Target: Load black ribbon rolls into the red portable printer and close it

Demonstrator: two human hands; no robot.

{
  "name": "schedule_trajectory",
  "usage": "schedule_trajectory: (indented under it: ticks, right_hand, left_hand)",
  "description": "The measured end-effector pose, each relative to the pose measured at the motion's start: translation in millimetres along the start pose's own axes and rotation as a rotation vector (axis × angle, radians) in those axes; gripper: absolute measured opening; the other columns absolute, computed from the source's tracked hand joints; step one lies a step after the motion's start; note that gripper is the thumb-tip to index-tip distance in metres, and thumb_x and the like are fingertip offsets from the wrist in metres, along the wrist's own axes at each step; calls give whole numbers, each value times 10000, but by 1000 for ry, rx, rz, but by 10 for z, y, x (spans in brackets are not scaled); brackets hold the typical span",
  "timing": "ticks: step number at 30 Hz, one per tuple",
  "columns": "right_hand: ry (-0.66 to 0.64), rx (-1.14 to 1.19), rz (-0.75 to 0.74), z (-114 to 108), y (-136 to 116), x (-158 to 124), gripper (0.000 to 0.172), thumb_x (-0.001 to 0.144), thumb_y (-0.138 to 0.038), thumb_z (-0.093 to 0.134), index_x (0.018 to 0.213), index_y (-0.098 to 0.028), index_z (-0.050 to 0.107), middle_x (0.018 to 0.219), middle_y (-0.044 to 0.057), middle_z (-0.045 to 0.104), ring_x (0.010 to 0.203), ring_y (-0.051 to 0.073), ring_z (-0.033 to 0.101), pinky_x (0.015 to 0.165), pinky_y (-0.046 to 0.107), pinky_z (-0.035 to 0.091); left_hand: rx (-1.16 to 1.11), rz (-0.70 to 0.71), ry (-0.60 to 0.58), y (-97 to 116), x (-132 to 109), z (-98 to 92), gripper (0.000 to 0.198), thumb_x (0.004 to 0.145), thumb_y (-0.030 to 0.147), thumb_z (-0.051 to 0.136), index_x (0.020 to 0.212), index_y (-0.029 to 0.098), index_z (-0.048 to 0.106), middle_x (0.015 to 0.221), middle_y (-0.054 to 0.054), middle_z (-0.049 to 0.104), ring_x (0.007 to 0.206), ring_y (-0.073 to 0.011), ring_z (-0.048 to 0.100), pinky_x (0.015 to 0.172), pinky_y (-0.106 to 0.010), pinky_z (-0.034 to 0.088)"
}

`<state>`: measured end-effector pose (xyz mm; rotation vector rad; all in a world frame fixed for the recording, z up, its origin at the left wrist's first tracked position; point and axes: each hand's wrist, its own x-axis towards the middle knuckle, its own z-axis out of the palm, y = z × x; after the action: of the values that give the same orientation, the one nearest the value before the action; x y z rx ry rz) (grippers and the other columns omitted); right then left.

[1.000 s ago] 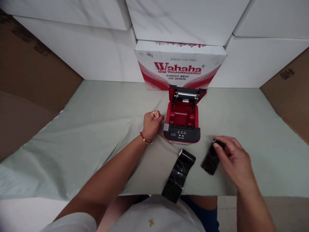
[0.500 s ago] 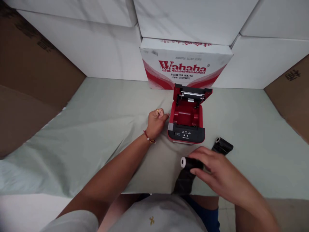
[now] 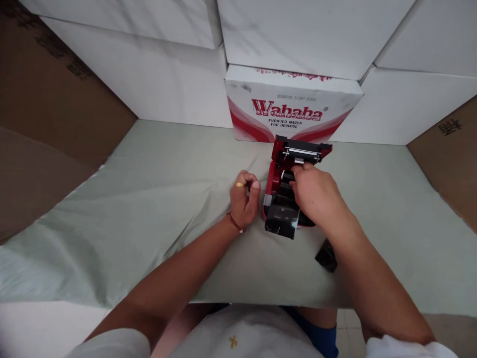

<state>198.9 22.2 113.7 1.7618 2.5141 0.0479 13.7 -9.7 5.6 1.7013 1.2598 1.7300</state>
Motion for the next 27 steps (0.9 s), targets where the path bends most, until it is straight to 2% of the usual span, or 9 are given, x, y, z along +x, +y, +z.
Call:
schedule_trajectory:
  ticks: [4,8,12,16,19,21,23,25,27]
  right_hand:
    - [-44,14,16,-40,-35,84,346,1025,-260,554,1282,-167,766,1075,186,812,883,331,769,716,404,507]
    - [-89,79,6,-1,-14,145,375,1014,-205,565,1327,-191,771,1126,162,842,975,335,786,791,405,525]
    - [-125,41,44,20,-38,174,376,1014,-227,611,1351,-216,777,1128,167,846,956,349,792,747,404,509]
    - [-58,28,-8,49,-8,203,337,989,-236,645,1285,-230,806,1066,144,859,924,333,791,734,396,524]
    - [7,165,-77,81,94,173,388,1008,-236,603,1348,-229,791,1206,129,858,1052,319,802,878,421,588]
    - [43,343,-157,79,173,82,418,1027,-259,582,1396,-222,774,1385,126,811,1238,323,771,1040,461,594]
    - [74,564,-239,53,235,-63,375,1035,-302,602,1350,-243,797,1434,91,794,1321,298,742,1139,468,574]
    - [161,803,-190,15,274,-215,264,1037,-361,654,1202,-270,839,1267,56,856,1145,253,806,1056,436,627]
    - [414,1003,-3,-7,304,-311,206,1033,-409,709,1077,-261,845,1024,41,870,828,195,796,837,379,662]
  left_hand:
    - [83,413,-26,105,-191,41,325,1083,517,503,1164,227,627,1061,-92,675,1032,-258,646,904,-418,496]
    - [234,647,-57,239,-310,93,309,1040,517,552,1117,256,699,992,-56,737,1045,-251,683,986,-440,465]
    - [304,670,1,293,-310,115,189,1002,427,612,1014,268,714,910,-21,755,997,-219,708,1073,-431,465]
    - [293,681,-50,285,-323,122,201,927,362,708,1115,295,735,965,-3,797,1049,-225,729,1158,-452,450]
    - [294,689,-64,290,-344,121,251,912,288,732,1161,262,751,964,-15,805,1069,-220,737,1186,-438,449]
    - [296,700,-88,291,-357,118,261,926,268,732,1184,239,757,968,-23,812,1083,-215,745,1198,-424,444]
    - [295,699,-130,279,-374,117,292,941,258,732,1232,249,755,993,-10,823,1112,-206,755,1212,-415,436]
    - [294,682,-167,257,-396,119,312,953,269,739,1265,286,752,1012,12,835,1126,-193,767,1219,-409,439]
    - [284,665,-190,242,-414,125,305,955,287,757,1259,307,757,1017,23,845,1118,-187,780,1212,-405,453]
